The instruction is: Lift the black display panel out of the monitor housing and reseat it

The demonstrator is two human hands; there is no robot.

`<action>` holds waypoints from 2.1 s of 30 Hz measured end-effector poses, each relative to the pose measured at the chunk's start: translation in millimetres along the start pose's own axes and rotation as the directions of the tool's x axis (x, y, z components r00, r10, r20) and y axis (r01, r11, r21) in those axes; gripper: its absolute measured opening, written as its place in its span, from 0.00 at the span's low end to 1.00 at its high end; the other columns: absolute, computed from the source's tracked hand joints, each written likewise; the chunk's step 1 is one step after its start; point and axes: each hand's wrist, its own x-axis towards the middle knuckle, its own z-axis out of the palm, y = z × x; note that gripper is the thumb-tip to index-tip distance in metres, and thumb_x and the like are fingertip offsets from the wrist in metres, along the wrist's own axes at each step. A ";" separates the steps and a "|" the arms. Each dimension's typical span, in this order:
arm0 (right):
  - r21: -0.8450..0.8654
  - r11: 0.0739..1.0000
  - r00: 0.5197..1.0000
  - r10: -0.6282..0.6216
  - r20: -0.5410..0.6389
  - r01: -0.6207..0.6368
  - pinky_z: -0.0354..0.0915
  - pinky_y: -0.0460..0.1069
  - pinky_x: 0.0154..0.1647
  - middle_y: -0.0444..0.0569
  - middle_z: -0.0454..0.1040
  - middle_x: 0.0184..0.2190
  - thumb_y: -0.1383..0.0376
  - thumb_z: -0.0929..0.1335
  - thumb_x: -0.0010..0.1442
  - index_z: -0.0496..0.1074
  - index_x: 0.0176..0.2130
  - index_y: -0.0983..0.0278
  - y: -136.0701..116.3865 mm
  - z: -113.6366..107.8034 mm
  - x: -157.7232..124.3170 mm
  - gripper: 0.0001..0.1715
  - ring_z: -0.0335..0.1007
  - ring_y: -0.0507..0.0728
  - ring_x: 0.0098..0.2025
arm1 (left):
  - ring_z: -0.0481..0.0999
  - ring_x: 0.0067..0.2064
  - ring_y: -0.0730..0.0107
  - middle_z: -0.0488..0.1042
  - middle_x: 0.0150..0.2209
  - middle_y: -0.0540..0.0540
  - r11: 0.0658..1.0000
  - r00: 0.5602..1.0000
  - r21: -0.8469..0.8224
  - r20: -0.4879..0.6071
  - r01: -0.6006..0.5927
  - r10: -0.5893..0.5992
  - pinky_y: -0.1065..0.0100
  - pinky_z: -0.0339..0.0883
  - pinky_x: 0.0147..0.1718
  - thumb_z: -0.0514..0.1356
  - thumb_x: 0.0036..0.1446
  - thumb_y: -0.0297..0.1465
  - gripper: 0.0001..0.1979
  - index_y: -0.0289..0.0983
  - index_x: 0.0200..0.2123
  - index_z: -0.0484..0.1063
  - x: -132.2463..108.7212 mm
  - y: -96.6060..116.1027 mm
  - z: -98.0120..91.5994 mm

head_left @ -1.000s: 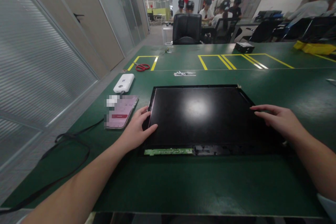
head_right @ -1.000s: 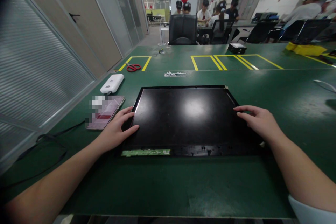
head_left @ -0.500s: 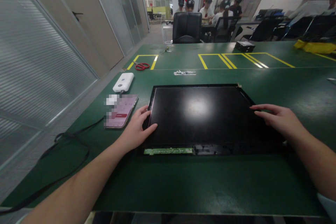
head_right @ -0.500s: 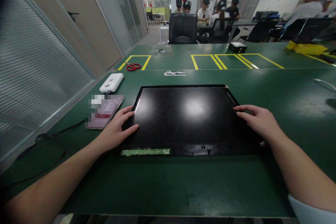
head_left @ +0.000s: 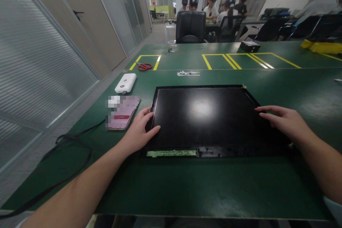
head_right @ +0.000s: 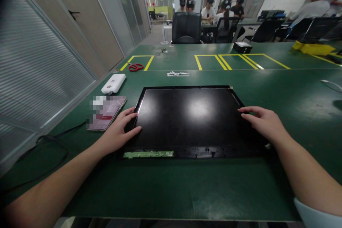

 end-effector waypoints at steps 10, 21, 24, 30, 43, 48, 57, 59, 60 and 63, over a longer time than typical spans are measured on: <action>-0.016 1.000 1.000 -0.008 0.004 0.008 0.57 0.55 0.32 0.44 0.70 0.19 0.47 0.70 0.40 0.84 0.42 0.62 -1.9 -1.2 -1.7 0.34 0.63 0.58 0.23 | 0.62 0.73 0.42 0.62 0.71 0.30 1.000 1.000 -0.008 -0.020 -0.020 0.020 0.40 0.55 0.70 0.61 0.63 0.42 0.31 0.37 0.66 0.65 -1.1 -0.2 0.8; -0.026 1.000 1.000 0.000 0.003 0.000 0.52 0.54 0.29 0.43 0.66 0.15 0.42 0.69 0.36 0.84 0.43 0.63 -7.4 -0.7 -5.1 0.41 0.59 0.57 0.21 | 0.63 0.72 0.42 0.65 0.70 0.29 1.000 1.000 -0.005 0.005 0.016 -0.016 0.40 0.58 0.69 0.58 0.64 0.43 0.34 0.34 0.69 0.62 -4.5 3.9 -7.0; -0.018 1.000 1.000 0.006 0.012 -0.006 0.52 0.54 0.29 0.43 0.66 0.15 0.42 0.68 0.35 0.83 0.44 0.63 -8.7 -1.6 -6.5 0.43 0.60 0.58 0.21 | 0.67 0.70 0.41 0.68 0.68 0.30 0.999 0.998 -0.005 0.031 0.047 -0.047 0.40 0.59 0.68 0.58 0.63 0.44 0.36 0.33 0.70 0.62 -4.8 1.7 -10.9; -0.026 0.999 1.000 0.019 0.015 -0.018 0.53 0.55 0.30 0.44 0.67 0.15 0.41 0.68 0.34 0.84 0.44 0.64 -8.5 -3.0 -5.0 0.44 0.62 0.59 0.23 | 0.68 0.70 0.42 0.68 0.69 0.29 0.994 0.997 -0.085 0.045 0.073 -0.070 0.42 0.57 0.70 0.57 0.63 0.42 0.37 0.31 0.71 0.63 -3.6 -1.1 -13.2; -0.025 0.999 0.999 -0.030 0.023 0.030 0.56 0.54 0.28 0.46 0.70 0.19 0.42 0.69 0.37 0.84 0.43 0.62 1.3 -0.5 -0.1 0.40 0.65 0.58 0.22 | 0.76 0.64 0.46 0.72 0.68 0.38 0.640 0.964 -0.747 0.003 0.179 -0.266 0.54 0.77 0.57 0.71 0.53 0.32 0.34 0.42 0.64 0.69 -8.1 19.2 -12.9; -0.023 0.998 0.998 -0.053 0.037 0.054 0.58 0.55 0.30 0.46 0.72 0.20 0.42 0.70 0.38 0.84 0.44 0.62 7.0 -0.2 4.4 0.40 0.65 0.58 0.23 | 0.86 0.46 0.59 0.70 0.69 0.41 0.433 0.908 -0.872 0.030 0.228 -0.417 0.66 0.83 0.38 0.74 0.45 0.24 0.34 0.42 0.57 0.72 -7.6 28.7 -13.5; -0.033 0.999 0.999 -0.038 0.035 0.039 0.62 0.56 0.34 0.48 0.78 0.29 0.43 0.70 0.39 0.84 0.44 0.61 11.4 0.2 8.1 0.38 0.66 0.57 0.24 | 0.87 0.37 0.64 0.80 0.58 0.42 0.194 0.834 -0.943 0.128 0.270 -0.536 0.71 0.83 0.29 0.65 0.47 0.15 0.33 0.40 0.57 0.73 -1.5 38.4 -15.9; -0.030 0.998 0.998 -0.046 0.035 0.047 0.62 0.56 0.34 0.48 0.79 0.30 0.43 0.70 0.40 0.84 0.44 0.60 12.3 0.2 8.6 0.36 0.66 0.57 0.24 | 0.87 0.37 0.64 0.82 0.54 0.42 0.172 0.821 -0.941 0.154 0.291 -0.550 0.69 0.84 0.31 0.63 0.50 0.15 0.33 0.40 0.60 0.72 -0.8 40.5 -16.0; -0.024 0.998 0.998 -0.051 0.038 0.052 0.62 0.56 0.33 0.48 0.79 0.29 0.44 0.70 0.40 0.84 0.43 0.60 12.4 0.3 8.6 0.36 0.66 0.57 0.24 | 0.87 0.38 0.63 0.82 0.54 0.43 0.169 0.813 -0.936 0.168 0.309 -0.557 0.68 0.84 0.33 0.63 0.51 0.16 0.34 0.40 0.61 0.71 -0.7 41.4 -16.0; -0.024 0.998 0.997 -0.064 0.040 0.065 0.61 0.56 0.32 0.48 0.77 0.26 0.44 0.71 0.41 0.84 0.43 0.61 11.8 0.6 7.7 0.36 0.66 0.57 0.23 | 0.88 0.41 0.61 0.82 0.55 0.44 0.188 0.795 -0.912 0.199 0.364 -0.573 0.66 0.85 0.36 0.64 0.54 0.18 0.36 0.43 0.65 0.68 -1.4 41.8 -15.8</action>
